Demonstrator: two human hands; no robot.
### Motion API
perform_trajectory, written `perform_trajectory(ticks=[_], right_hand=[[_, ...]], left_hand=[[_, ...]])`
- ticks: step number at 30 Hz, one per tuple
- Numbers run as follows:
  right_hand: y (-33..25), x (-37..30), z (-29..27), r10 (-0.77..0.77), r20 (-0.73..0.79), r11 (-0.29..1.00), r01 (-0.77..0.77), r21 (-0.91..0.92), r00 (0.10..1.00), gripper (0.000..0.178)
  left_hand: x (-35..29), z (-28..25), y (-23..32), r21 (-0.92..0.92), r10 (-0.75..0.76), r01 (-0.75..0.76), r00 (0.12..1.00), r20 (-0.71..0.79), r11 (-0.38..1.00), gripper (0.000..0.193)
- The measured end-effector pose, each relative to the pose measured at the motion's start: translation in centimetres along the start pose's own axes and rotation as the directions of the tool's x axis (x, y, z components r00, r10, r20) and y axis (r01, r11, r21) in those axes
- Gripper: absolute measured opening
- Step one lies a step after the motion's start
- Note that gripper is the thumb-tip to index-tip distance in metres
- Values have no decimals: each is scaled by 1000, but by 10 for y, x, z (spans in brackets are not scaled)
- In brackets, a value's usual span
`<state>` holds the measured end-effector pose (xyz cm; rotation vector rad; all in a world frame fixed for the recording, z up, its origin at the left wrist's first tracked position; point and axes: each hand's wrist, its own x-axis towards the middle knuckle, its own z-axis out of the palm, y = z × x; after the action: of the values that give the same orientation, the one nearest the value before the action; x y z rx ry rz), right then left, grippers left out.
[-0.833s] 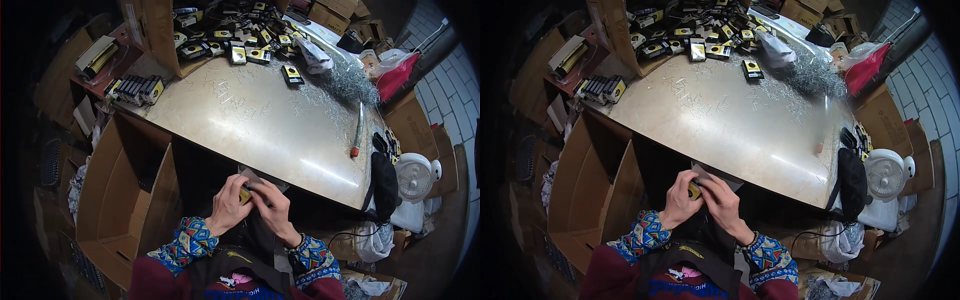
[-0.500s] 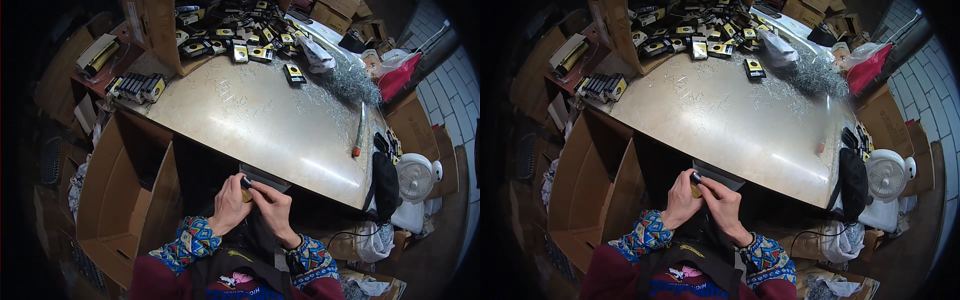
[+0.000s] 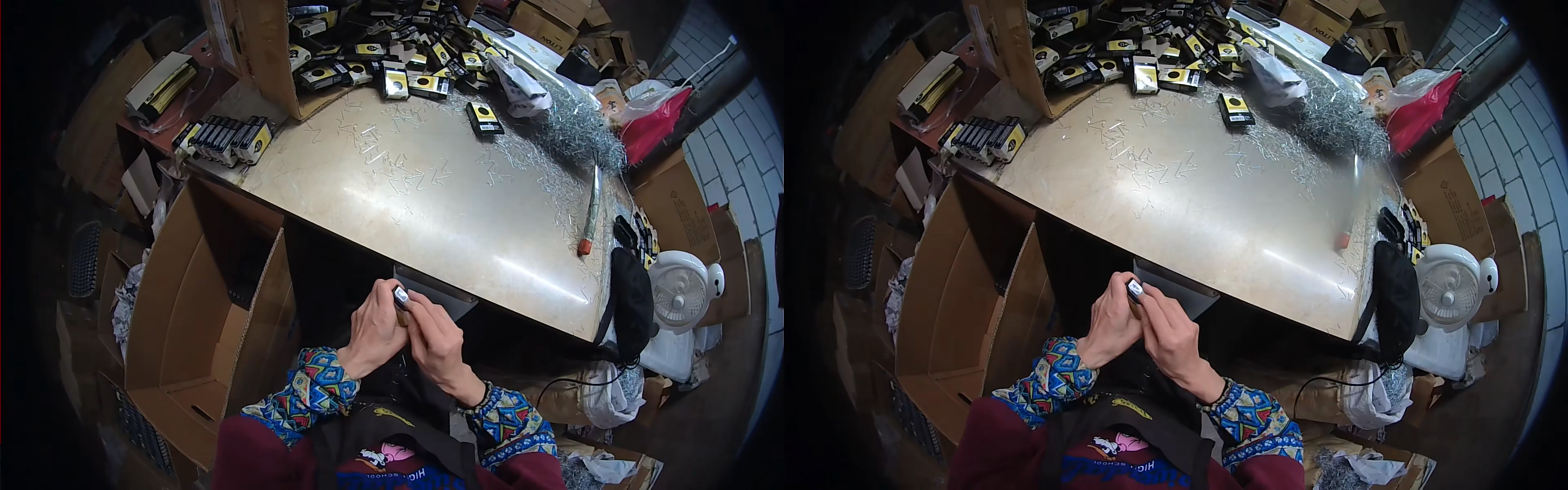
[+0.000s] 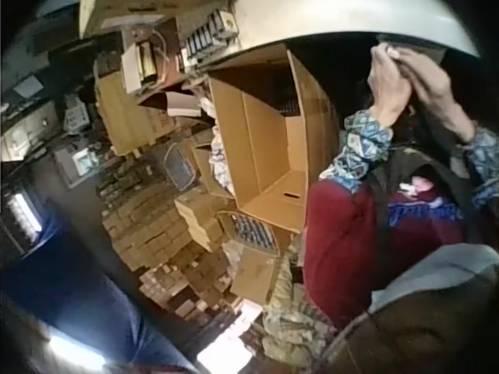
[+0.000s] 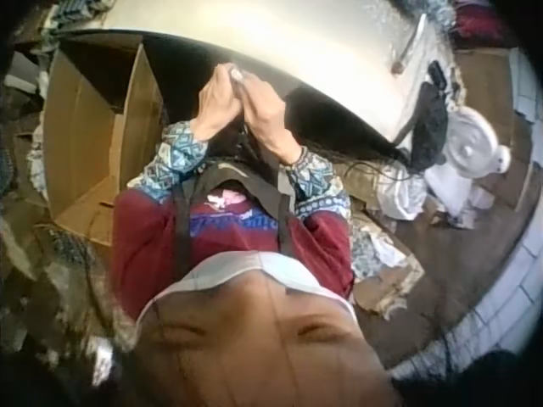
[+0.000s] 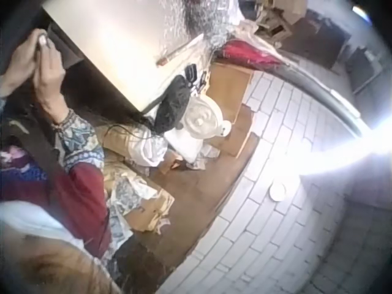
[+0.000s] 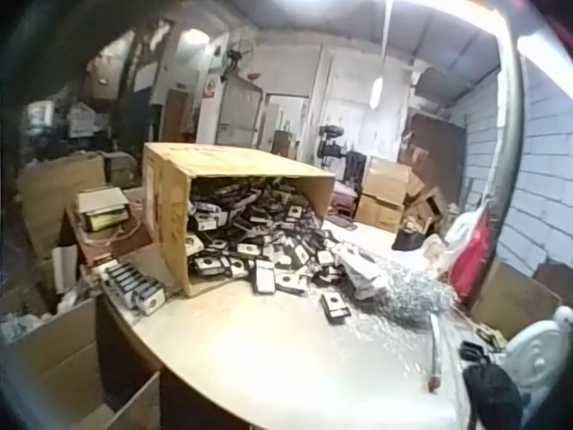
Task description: Packaging small boxed products and cleaning the workbench area.
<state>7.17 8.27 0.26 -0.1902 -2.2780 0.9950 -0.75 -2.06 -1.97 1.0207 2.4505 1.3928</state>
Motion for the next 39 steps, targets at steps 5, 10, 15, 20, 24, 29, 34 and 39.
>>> perform_trajectory(ticks=[5, 10, 15, 20, 24, 29, 34, 39], right_hand=[[33, 20, -44, -142, -85, 978, 127, -164, 986, 27], [77, 39, -53, 166, -266, 986, -152, 72, 950, 26], [76, 82, -38, 219, -54, 952, -201, 229, 974, 26], [207, 141, -119, 68, -119, 706, -132, -696, 991, 33], [243, 172, -128, 318, -145, 593, -316, -740, 937, 34], [214, 141, -101, 360, 53, 673, -220, -707, 932, 40], [172, 116, -98, 222, 288, 785, 4, -619, 932, 45], [187, 140, -106, 195, 263, 781, 13, -624, 945, 47]], left_hand=[[22, -14, 28, 46, 241, -246, 967, 86, 968, 75], [74, 14, 15, -70, 306, -308, 951, -38, 949, 54], [123, -29, -5, 326, 304, -280, 952, -25, 903, 38], [172, -134, -70, 809, 399, -72, 893, -208, 584, 55], [258, -67, -49, 645, 368, -290, 930, 15, 707, 53], [369, 62, 11, 546, 415, -593, 805, 425, 591, 76], [418, 63, 25, 533, 146, -601, 733, 664, 595, 66], [411, 59, 28, 532, 112, -589, 728, 677, 608, 68]])
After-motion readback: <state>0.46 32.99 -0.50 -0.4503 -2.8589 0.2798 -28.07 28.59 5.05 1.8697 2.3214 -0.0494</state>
